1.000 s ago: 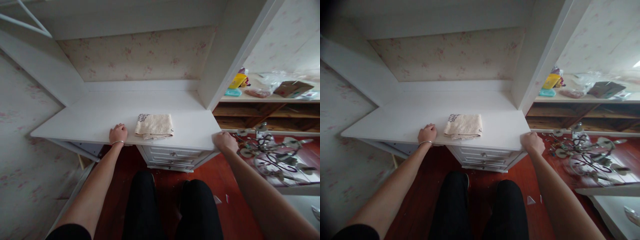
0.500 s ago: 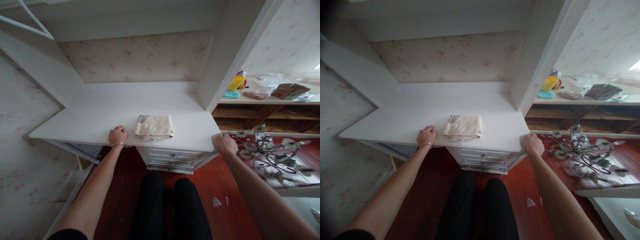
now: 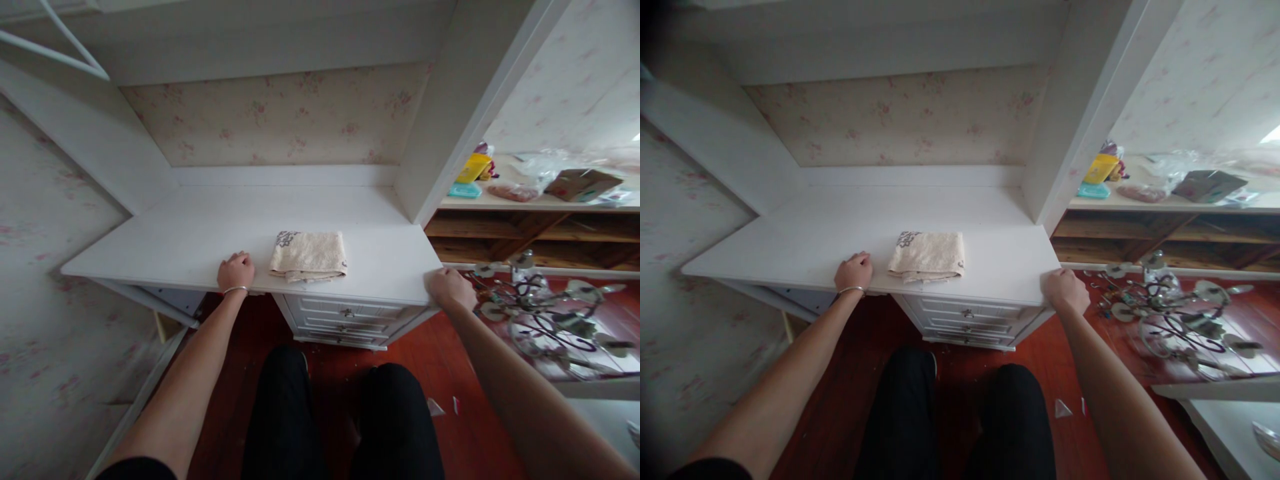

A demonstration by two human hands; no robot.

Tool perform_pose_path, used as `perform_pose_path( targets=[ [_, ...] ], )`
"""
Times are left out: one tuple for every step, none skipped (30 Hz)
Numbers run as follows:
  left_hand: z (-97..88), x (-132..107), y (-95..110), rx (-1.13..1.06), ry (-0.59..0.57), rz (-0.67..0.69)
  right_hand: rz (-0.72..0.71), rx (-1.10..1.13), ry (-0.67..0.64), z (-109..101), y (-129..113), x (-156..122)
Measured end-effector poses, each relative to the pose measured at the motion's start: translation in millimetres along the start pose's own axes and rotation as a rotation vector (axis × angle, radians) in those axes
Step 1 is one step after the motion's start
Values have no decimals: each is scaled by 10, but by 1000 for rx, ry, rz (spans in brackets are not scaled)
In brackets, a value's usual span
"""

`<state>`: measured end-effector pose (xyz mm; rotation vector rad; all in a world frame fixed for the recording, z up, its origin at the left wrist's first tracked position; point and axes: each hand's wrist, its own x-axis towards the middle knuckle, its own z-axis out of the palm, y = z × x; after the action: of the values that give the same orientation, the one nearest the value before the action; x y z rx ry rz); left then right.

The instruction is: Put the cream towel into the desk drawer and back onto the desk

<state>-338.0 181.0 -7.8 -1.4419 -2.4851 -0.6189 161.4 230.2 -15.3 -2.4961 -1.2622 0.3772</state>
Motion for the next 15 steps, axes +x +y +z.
perform_pose_path(
  targets=[
    [-1, -3, 2, -4, 0, -2, 16, -21, 12, -2, -7, 1],
    [-3, -5, 4, -7, -1, -7, 24, -37, 20, -5, -12, 2],
    [-5, -7, 6, -11, -3, -13, 21, -44, 20, -7, -16, 2],
    [-7, -9, 9, -15, -6, -18, 21, -48, 19, -10, -18, 2],
    [-10, -11, 12, -17, -11, -24, 25, -51, 17, -11, -19, 2],
    [-14, -12, 16, -18, -15, -29, 29, -54, 15, -12, -19, 1],
    [-18, -13, 19, -19, -18, -32, 29, -56, 13, -13, -18, 0],
    [-22, -13, 22, -22, -19, -33, 27, -57, 11, -12, -17, -1],
    [-25, -13, 24, -24, -21, -34, 26, -58, 12, -12, -17, -2],
    [-27, -13, 26, -26, -21, -34, 26, -57, 14, -11, -18, -3],
    [-28, -12, 26, -28, -22, -34, 28, -56, 16, -11, -19, -4],
    [-28, -11, 26, -29, -22, -34, 32, -55, 18, -12, -21, -5],
    [-27, -10, 24, -30, -22, -33, 36, -55, 19, -13, -23, -6],
    [-24, -9, 22, -29, -21, -33, 38, -55, 18, -15, -25, -7],
    [-21, -8, 19, -29, -20, -32, 37, -55, 14, -17, -26, -8]
  ],
)
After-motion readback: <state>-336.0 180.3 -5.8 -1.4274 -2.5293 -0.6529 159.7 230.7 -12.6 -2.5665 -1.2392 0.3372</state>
